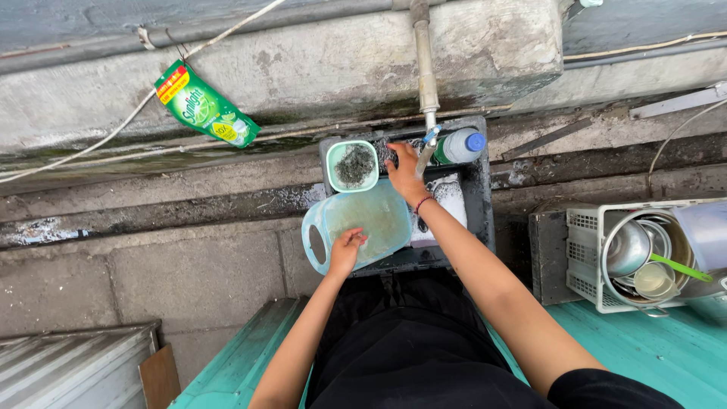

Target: The person scrubs a light blue plastic cutting board with a soapy sponge and rinses it under a running tap. They then wash a metal lid, a small plastic cup, and a metal strainer, rinsing each item thoroughly. Finally, they wash a pair of scissors and the cutting board again before placing the items in a white plastic basket.

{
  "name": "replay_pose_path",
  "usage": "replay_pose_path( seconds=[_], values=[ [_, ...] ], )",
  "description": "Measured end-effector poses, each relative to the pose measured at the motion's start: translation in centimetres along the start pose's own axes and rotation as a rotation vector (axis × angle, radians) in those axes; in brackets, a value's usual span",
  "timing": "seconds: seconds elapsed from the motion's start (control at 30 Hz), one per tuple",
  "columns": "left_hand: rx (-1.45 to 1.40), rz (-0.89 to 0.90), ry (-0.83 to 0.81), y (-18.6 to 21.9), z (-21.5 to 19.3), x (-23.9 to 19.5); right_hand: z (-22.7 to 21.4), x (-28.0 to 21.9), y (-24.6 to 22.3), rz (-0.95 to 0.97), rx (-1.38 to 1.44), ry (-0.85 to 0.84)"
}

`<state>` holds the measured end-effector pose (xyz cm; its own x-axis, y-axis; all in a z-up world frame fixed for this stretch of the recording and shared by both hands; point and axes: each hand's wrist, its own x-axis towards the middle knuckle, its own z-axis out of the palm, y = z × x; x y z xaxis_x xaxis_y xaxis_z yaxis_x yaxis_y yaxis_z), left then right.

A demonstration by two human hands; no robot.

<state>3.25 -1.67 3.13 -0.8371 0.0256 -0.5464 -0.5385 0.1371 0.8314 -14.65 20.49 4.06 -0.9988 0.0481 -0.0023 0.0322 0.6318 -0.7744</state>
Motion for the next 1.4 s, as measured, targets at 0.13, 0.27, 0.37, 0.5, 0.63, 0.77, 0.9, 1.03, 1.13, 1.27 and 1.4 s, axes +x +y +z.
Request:
replay_pose_path(
  seconds=[0.13, 0.27, 0.37, 0.5, 0.63, 0.77, 0.9, 1.03, 1.13, 1.27, 1.4],
  values=[
    [0.303, 0.065, 0.013, 3.6, 0.7, -1.5, -1.6, -0.4, 1.4, 0.083, 0.203, 0.072],
    [0.295, 0.075, -0.018, 6.5, 2.1, -1.2, -1.9, -3.5, 7.4, 0.374, 0.626, -0.045],
    [0.159, 0.073, -0.027, 7.8, 3.6, -0.5, -1.7, -6.0, 9.4, 0.386, 0.068, -0.044],
    [0.089, -0.022, -0.037, 8.5, 4.1, -0.3, -0.7, -10.9, 8.6, 0.193, -0.374, -0.117],
    [0.055, 0.026, -0.062, 7.0, 4.0, 0.4, -0.4, -12.2, 8.0, 0.144, -0.529, -0.304],
    [0.105, 0.070, -0.095, 4.1, 3.9, 2.4, -1.1, -12.2, 7.7, 0.337, 0.009, -0.217],
    [0.219, 0.233, -0.176, 2.2, 6.8, 5.8, -3.3, -10.7, 6.9, 0.558, 0.730, -0.215],
    [0.041, 0.010, -0.336, 3.4, 11.5, 8.1, -5.9, -11.1, 4.0, 0.646, 1.052, -0.265],
    [0.109, -0.011, -0.406, 4.3, 12.2, 8.7, -8.3, -11.2, 3.2, 0.577, 1.057, -0.446],
    [-0.091, -0.059, -0.637, 4.7, 11.0, 8.7, -10.9, -11.0, 4.5, 0.564, 0.953, -0.564],
    [-0.072, -0.166, -0.719, 7.3, 9.2, 8.4, -11.3, -9.4, 5.4, 0.523, 0.801, -0.633]
  ],
)
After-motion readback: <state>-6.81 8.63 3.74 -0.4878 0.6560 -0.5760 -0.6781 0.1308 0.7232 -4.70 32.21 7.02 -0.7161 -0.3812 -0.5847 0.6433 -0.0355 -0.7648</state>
